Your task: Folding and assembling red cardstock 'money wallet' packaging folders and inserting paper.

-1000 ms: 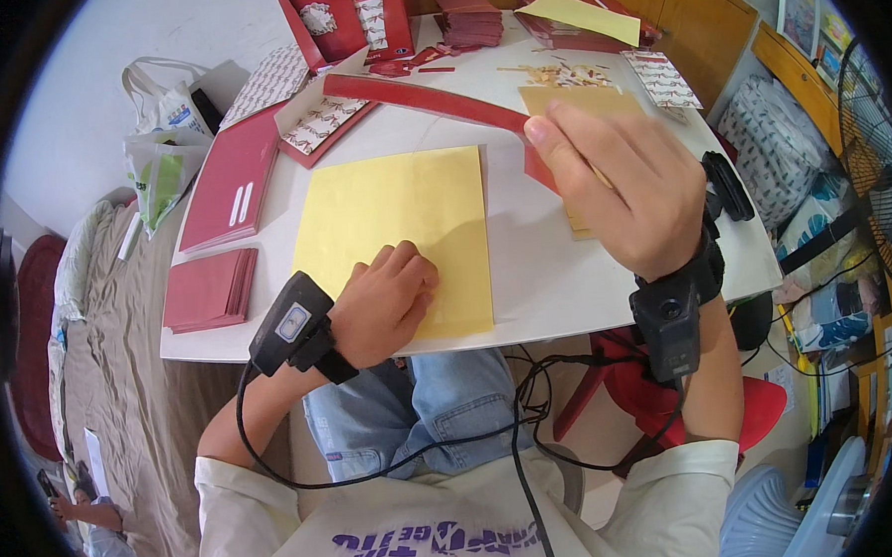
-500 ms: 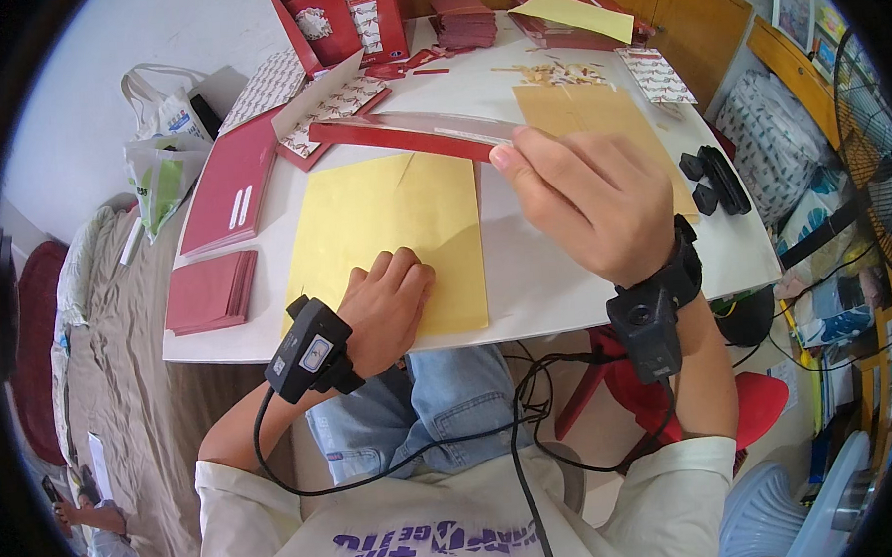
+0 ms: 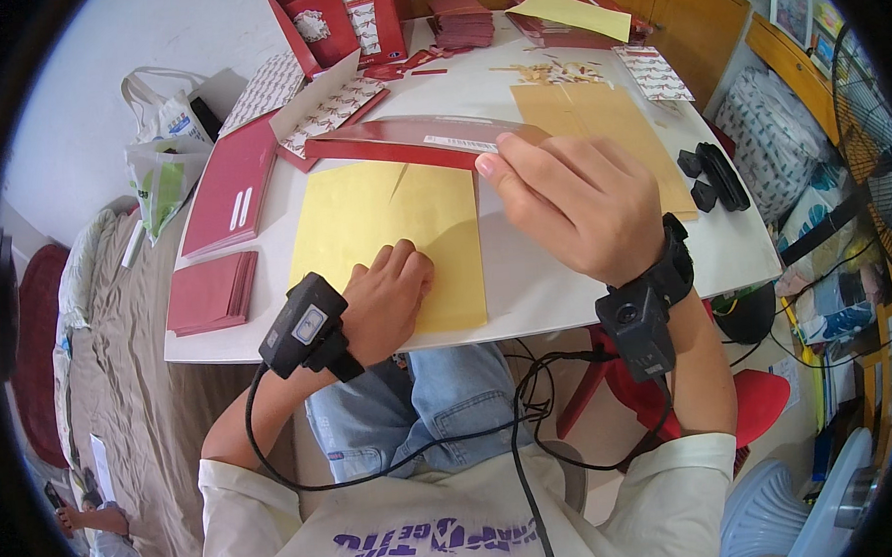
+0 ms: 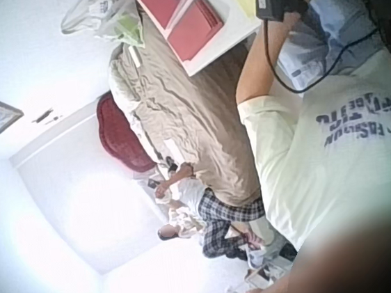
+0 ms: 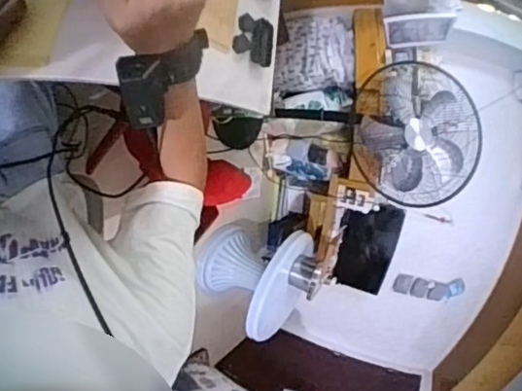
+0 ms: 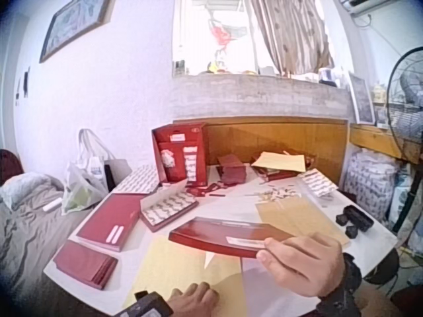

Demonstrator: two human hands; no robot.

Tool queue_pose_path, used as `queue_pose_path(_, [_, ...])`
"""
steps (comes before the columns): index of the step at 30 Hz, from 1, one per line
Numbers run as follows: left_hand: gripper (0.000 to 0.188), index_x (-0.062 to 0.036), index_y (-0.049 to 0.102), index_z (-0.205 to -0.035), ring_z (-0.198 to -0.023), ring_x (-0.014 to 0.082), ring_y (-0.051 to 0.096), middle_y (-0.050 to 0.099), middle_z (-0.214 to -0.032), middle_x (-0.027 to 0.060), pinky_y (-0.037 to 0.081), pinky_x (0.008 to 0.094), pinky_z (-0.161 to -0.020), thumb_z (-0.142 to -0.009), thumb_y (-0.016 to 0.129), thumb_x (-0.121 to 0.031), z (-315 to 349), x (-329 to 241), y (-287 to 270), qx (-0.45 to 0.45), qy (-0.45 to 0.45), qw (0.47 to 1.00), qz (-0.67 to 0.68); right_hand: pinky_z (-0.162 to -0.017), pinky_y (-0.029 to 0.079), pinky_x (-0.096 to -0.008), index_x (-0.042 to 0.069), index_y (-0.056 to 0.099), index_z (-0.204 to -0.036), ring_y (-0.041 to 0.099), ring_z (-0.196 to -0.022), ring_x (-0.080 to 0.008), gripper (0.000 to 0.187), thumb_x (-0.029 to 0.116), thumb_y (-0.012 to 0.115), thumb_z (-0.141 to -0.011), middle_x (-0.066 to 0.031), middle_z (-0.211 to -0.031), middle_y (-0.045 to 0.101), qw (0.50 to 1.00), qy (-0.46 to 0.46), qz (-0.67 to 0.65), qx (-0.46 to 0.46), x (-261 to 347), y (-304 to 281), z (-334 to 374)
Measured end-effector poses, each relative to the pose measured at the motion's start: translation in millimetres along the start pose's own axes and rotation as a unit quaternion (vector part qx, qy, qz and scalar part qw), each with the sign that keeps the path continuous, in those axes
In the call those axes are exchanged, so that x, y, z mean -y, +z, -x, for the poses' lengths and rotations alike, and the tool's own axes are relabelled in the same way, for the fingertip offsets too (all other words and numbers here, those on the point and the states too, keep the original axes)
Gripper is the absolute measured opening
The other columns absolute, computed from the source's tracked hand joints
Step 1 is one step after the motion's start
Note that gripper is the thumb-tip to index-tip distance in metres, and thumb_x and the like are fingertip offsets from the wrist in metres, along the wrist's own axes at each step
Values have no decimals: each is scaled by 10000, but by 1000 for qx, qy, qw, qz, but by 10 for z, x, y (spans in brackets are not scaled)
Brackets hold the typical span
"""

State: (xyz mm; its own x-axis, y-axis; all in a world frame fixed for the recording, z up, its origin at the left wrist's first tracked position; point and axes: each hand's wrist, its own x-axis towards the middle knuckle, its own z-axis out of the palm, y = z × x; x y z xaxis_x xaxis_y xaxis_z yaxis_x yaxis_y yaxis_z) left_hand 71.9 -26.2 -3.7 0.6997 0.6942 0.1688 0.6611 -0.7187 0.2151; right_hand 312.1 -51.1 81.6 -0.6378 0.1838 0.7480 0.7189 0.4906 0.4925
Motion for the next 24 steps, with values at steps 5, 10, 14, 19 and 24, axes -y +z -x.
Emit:
queue_pose_path(5, [78, -70, 473, -971, -926, 269, 558, 502, -957, 91, 463, 416, -700, -910, 519, -86, -40, 41, -24, 15, 2, 999, 34, -603, 488, -276, 58, 664, -978, 621, -789, -179, 295, 71, 690, -685, -56, -986, 659, 1000, -2, -1, -2, -8, -2, -1])
queue_pose_path(10, [92, -69, 490, -1008, -935, 273, 559, 504, -962, 96, 464, 419, -711, -922, 509, -97, -7, 30, -8, -9, 0, 999, 32, -609, 489, -276, 60, 665, -975, 622, -790, -180, 291, 67, 695, -686, -57, -989, 659, 1000, -2, 1, -7, -4, 13, -10])
queue_pose_path(14, [98, -68, 505, -1013, -952, 273, 554, 506, -968, 99, 459, 419, -738, -923, 510, -106, 29, -52, 11, -21, -15, 1000, 15, -615, 491, -277, 61, 666, -969, 623, -789, -180, 284, 65, 697, -687, -54, -992, 659, 1000, 1, 2, -6, -9, 13, 3])
queue_pose_path(19, [88, -66, 510, -997, -959, 281, 554, 510, -966, 97, 455, 424, -748, -920, 513, -108, 29, -66, -3, -17, -28, 999, 26, -616, 491, -276, 62, 668, -967, 623, -791, -178, 280, 65, 695, -688, -49, -990, 660, 1000, 4, 2, -6, 2, 12, 10])
queue_pose_path(24, [69, -62, 495, -982, -930, 286, 564, 511, -953, 103, 466, 420, -722, -930, 502, -107, 6, -45, 7, -12, -27, 999, 23, -615, 492, -278, 62, 666, -977, 622, -791, -176, 290, 68, 692, -688, -48, -987, 657, 1000, 3, 3, -9, 2, 7, 4])
